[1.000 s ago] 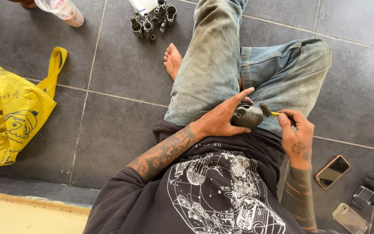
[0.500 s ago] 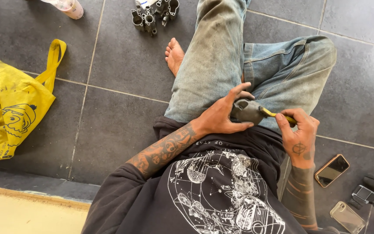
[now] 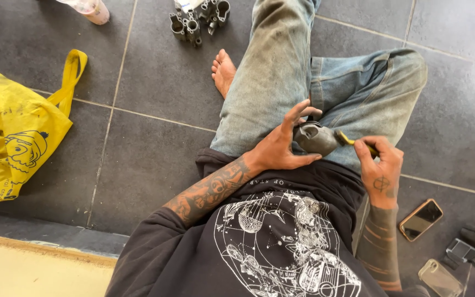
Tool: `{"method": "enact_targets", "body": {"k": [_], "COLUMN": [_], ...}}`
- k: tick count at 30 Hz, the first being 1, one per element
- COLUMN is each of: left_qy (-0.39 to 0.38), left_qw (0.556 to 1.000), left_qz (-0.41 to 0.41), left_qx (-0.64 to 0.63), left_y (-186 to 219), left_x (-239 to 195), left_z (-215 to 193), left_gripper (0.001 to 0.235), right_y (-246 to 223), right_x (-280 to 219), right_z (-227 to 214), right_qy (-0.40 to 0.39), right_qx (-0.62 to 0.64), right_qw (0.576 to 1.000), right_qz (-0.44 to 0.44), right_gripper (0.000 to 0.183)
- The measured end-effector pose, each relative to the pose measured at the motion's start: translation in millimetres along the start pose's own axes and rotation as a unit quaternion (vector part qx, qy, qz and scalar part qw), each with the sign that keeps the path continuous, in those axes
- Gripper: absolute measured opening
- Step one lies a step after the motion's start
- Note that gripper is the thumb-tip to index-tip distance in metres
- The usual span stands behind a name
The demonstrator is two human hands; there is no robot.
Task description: The person sits on a tiled floor and uses a yellow brush to clean a small, dark mechanical part held in their left hand. They scrub the part's exterior and interior surfaces, rotating it to access different areas. Other similar parts are visible on the floor nearby.
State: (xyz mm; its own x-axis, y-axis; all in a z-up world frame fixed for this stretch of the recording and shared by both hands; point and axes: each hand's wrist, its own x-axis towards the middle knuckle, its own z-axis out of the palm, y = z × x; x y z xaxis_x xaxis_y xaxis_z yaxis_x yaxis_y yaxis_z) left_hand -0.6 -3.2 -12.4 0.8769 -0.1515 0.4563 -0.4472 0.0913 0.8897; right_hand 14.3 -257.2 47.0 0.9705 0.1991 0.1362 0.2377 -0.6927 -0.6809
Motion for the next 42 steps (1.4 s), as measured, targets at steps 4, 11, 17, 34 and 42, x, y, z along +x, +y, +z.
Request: {"method": "enact_targets", "body": {"k": [4, 11, 17, 34, 42], "left_qy": [0.057, 0.135, 0.112, 0.059, 0.046], "left_qw": [0.996, 0.983, 0.96, 0.964, 0.969], "left_qz": [0.063, 0.022, -0.068, -0.124, -0.146], "left_qx": [-0.04, -0.122, -0.248, -0.226, -0.194], "left_y": [-8.8, -23.5, -38.7, -34.2, -30.1], "left_x": [4.7, 6.9, 5.9, 9.3, 12.9], "left_z": [1.6, -0.7, -2.6, -5.3, -10.2], "left_gripper": [0.113, 0.107, 0.08, 0.043, 0.037], "right_y": [19.6, -1.2, 4.3, -8.8, -15.2], "right_x": [-7.9, -2.3, 2.0, -3.3, 1.0], "right_z": [8.3, 11.6, 4.4, 19.0, 44.2], "right_qy": [0.02, -0.035, -0.005, 0.03, -0.004], "right_qx": [0.041, 0.028, 0.08, -0.003, 0.122], "right_qw": [0.999, 0.998, 0.997, 0.998, 0.992], "right_qz": [-0.014, -0.037, 0.001, -0.064, -0.011], "right_gripper": [0.012, 0.013, 0.016, 0.014, 0.017]}}
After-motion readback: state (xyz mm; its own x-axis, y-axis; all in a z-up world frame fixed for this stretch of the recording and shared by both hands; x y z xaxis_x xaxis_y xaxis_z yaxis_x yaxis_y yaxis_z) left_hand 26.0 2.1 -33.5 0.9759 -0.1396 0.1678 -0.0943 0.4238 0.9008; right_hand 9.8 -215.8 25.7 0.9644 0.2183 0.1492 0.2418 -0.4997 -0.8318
